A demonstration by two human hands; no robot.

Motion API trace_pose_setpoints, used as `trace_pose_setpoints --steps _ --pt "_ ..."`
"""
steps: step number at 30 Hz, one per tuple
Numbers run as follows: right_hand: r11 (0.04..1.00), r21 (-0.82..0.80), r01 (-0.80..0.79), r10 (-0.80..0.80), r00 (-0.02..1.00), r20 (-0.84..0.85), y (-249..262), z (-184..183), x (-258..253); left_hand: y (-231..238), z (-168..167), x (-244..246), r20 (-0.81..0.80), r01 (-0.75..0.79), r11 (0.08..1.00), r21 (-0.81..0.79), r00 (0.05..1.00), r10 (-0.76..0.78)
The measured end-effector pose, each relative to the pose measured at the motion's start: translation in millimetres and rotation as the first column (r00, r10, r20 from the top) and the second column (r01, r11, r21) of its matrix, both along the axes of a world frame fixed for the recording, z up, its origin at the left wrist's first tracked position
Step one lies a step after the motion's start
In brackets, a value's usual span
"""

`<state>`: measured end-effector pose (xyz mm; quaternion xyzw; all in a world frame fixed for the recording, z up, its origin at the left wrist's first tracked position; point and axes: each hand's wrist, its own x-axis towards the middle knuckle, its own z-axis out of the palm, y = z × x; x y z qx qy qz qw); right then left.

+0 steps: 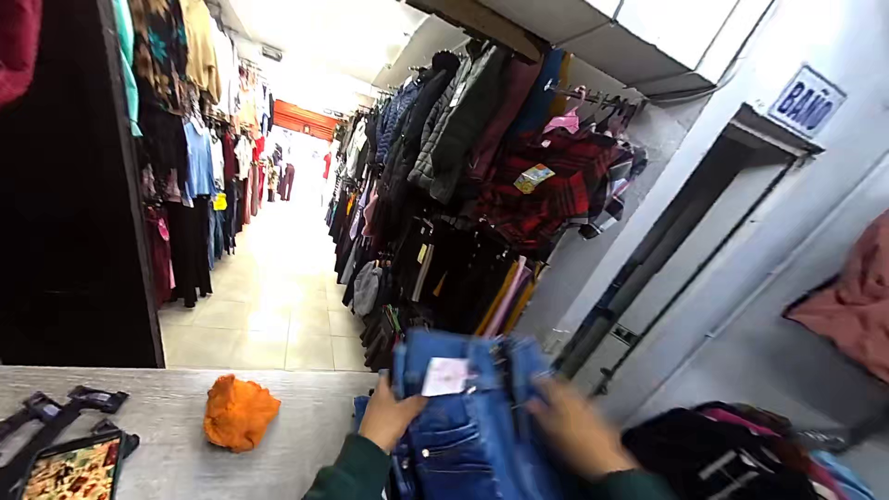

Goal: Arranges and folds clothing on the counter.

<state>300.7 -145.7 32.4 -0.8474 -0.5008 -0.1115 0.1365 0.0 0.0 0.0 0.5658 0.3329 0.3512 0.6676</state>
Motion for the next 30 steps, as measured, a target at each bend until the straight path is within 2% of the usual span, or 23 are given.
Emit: trace_pose_setpoints --steps 1,2,3,6,12,17,19,21,23,25,27,30 --pt "0.999 0.042 0.015 -0.015 1.0 -0.018 12.3 -47.4 -21.6 8.2 -25.6 -0.9 -0.043 -0.033 0.995 -0.098 0.999 0.029" --pt "0.984 0.177 0.013 -0.016 1.0 0.015 19.7 -81.8 -33.5 11.7 -41.5 -2.7 -0.035 -0.062 0.987 -0.149 0.998 0.057" --pt "0.963 0.271 -0.003 -0.004 1.0 0.027 28.4 -95.4 -37.8 16.1 -44.7 -5.3 -0.028 -0.079 0.986 -0.148 0.997 0.075" --pt "0.969 0.245 -0.013 0.001 0.999 0.048 20.0 -105.3 -36.4 13.3 -52.1 -9.3 -0.033 -0.075 0.988 -0.132 0.997 0.071" --pt "0.954 0.298 -0.017 -0.007 0.997 0.08 20.5 -111.7 -23.1 8.2 -51.1 -15.7 0.051 -0.071 0.985 -0.157 0.995 0.08" --pt "0.954 0.301 0.006 -0.027 0.998 0.065 23.9 -115.9 -12.8 -9.7 -54.4 -38.3 -0.025 -0.084 0.996 -0.01 0.996 0.083" --pt "0.958 0.288 0.013 -0.028 0.998 0.047 24.2 -115.3 -11.7 -18.4 -55.0 -55.0 -0.08 -0.029 0.997 0.067 0.996 0.034" --pt "0.959 0.284 0.009 -0.02 0.999 0.038 24.5 -115.4 -11.2 -30.8 -52.3 -79.6 -0.183 0.066 0.972 0.224 0.983 -0.024" --pt "0.963 0.27 0.011 -0.016 1.0 0.016 23.5 -115.9 -9.9 -48.9 -50.6 -114.1 -0.289 0.14 0.88 0.455 0.957 -0.003" --pt "0.966 0.26 0.013 -0.014 1.0 0.002 22.6 -117.2 -6.2 -66.3 -48.1 -159.9 -0.322 0.106 0.729 0.677 0.932 0.164" --pt "0.969 0.247 -0.001 0.001 1.0 -0.002 21.8 -116.0 -0.1 -70.7 -51.1 -214.1 -0.216 -0.053 0.547 0.836 0.884 0.416" --pt "0.968 0.245 -0.056 0.052 0.998 0.023 21.6 -119.3 6.8 -61.3 -61.2 -319.2 -0.055 -0.286 0.402 0.87 0.754 0.654"
